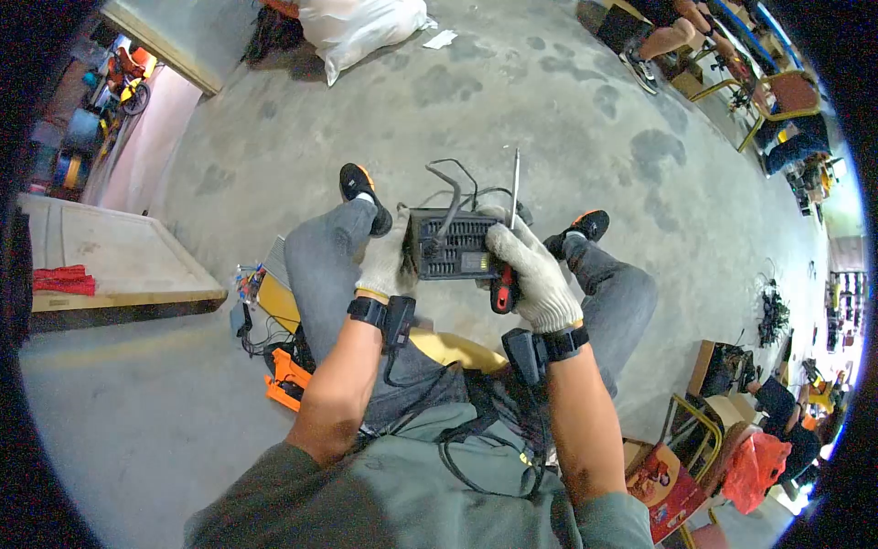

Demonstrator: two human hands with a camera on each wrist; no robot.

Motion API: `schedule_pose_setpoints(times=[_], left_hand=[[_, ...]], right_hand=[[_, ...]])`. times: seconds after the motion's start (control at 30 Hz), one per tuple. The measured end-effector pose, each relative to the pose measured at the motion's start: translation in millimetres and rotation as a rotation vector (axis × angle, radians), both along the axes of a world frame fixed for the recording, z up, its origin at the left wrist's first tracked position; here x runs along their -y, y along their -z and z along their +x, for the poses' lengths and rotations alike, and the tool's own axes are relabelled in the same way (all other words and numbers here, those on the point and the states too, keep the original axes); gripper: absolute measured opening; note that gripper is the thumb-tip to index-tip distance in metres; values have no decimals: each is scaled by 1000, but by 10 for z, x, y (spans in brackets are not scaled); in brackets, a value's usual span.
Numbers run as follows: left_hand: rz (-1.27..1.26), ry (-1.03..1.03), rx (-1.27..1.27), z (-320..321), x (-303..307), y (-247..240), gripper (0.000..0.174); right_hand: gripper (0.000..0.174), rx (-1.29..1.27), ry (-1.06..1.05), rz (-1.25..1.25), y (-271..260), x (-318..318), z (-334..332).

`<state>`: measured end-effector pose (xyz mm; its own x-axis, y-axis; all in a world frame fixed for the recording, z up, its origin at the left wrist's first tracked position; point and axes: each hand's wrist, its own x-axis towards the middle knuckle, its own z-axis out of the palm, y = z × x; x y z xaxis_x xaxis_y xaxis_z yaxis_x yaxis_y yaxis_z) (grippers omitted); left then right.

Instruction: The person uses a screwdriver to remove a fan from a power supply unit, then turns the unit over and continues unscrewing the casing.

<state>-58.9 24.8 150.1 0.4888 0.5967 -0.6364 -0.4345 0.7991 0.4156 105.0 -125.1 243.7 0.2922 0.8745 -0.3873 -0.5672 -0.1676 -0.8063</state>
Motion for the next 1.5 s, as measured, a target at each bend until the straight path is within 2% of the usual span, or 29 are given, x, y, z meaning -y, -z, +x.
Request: schedule_pose_setpoints(times=[0.1,0.27,0.33,0.4,0.43,0.47,0.57,0.6,0.67,0.8,0.87,0.9,0.97,1.03,1.13,1.17,1.2,1.27,1.33,1.4,1.43,1.47,1.5], left_hand=[[62,74,-157,-41,11,-56,28],[-8,82,-117,-41,102,-207,33],[-18,108,-74,-53,123,-238,35],[-34,213,-45,-68,164,-368,42],[103,244,-48,-82,217,-444,53],[95,237,-54,-99,234,-518,53],[117,446,-95,-107,236,-543,71],[110,445,-98,-103,235,-490,71],[-80,451,-124,-90,228,-428,66],[-50,493,-102,-80,242,-378,58],[-12,511,20,-109,224,-249,45],[-29,526,18,-108,226,-175,45],[-201,411,78,-95,246,-28,44],[-228,356,6,-78,228,-13,40],[-269,264,-56,-75,156,65,37],[-287,207,-51,-76,107,119,37],[-296,212,-55,-60,54,134,37],[-314,223,-32,-82,4,112,39],[-284,192,-129,-3,-2,74,42],[-18,352,-103,-21,-27,177,43],[-313,234,-42,-3,-91,230,42],[-311,230,-46,21,-93,155,42],[-285,214,-55,65,-90,89,41]], right_hand=[[53,8,-32,-47,96,-11,18],[51,-38,-36,-59,157,-22,24],[50,59,-87,-85,195,-18,30],[49,53,-104,-74,283,-19,82],[48,51,-111,-61,327,-15,106],[48,45,-119,-67,359,-18,130],[51,35,-133,-65,435,-29,171],[51,30,-134,-70,447,-35,175],[52,27,-165,-35,462,-69,190],[53,22,-196,-66,587,-108,223],[53,20,-269,-109,622,-138,240],[55,57,-298,-139,693,-158,267],[57,77,-313,-142,701,-179,284],[61,154,-406,-162,788,-221,341],[62,125,-354,-202,671,-282,366],[59,135,-303,-229,973,-242,460],[59,129,-299,-237,1014,-264,500],[56,-71,-154,-234,1081,-303,464],[54,-77,-129,-186,1102,-410,391],[58,7,-175,-174,1038,-460,332],[67,163,-248,-213,998,-468,351],[67,159,-252,-209,958,-474,336],[72,284,-246,-252,946,-480,319]])
